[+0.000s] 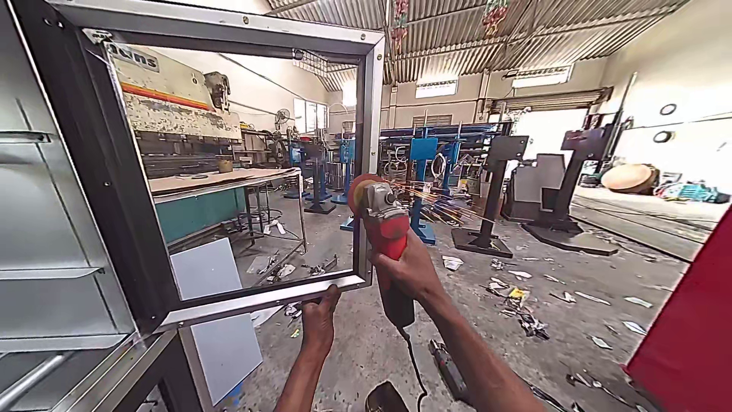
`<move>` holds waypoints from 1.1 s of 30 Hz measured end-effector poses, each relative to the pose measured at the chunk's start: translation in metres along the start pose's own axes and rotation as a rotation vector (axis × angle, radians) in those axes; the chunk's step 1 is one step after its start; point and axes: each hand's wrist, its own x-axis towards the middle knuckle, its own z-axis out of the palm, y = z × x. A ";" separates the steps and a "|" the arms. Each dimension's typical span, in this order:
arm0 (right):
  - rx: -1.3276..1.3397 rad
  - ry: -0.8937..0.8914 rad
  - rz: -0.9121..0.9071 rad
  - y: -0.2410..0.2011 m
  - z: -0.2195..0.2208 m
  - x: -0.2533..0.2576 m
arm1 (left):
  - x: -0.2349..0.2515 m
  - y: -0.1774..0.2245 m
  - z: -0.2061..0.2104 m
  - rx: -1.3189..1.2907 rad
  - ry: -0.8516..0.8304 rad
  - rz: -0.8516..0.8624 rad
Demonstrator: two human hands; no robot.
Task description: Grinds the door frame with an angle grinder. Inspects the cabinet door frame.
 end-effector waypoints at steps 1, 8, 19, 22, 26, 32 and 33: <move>0.000 -0.002 0.001 0.000 0.000 0.000 | 0.000 0.000 0.000 0.008 -0.004 0.004; 0.114 -0.031 0.084 0.017 -0.002 -0.036 | 0.000 0.002 0.003 0.010 0.029 -0.020; 0.561 0.155 0.396 0.069 0.010 -0.148 | -0.099 -0.012 -0.035 0.577 -0.675 -0.377; 0.597 0.177 0.392 0.077 0.018 -0.168 | -0.131 -0.026 -0.032 0.433 -0.899 -0.542; 0.692 0.153 0.402 0.095 0.019 -0.183 | -0.139 -0.044 -0.033 0.311 -0.938 -0.606; 0.581 0.172 0.513 0.107 0.010 -0.183 | -0.162 -0.065 -0.007 0.732 -0.605 -0.230; 0.450 0.175 0.538 0.106 0.012 -0.188 | -0.163 -0.070 -0.003 0.934 -0.511 -0.180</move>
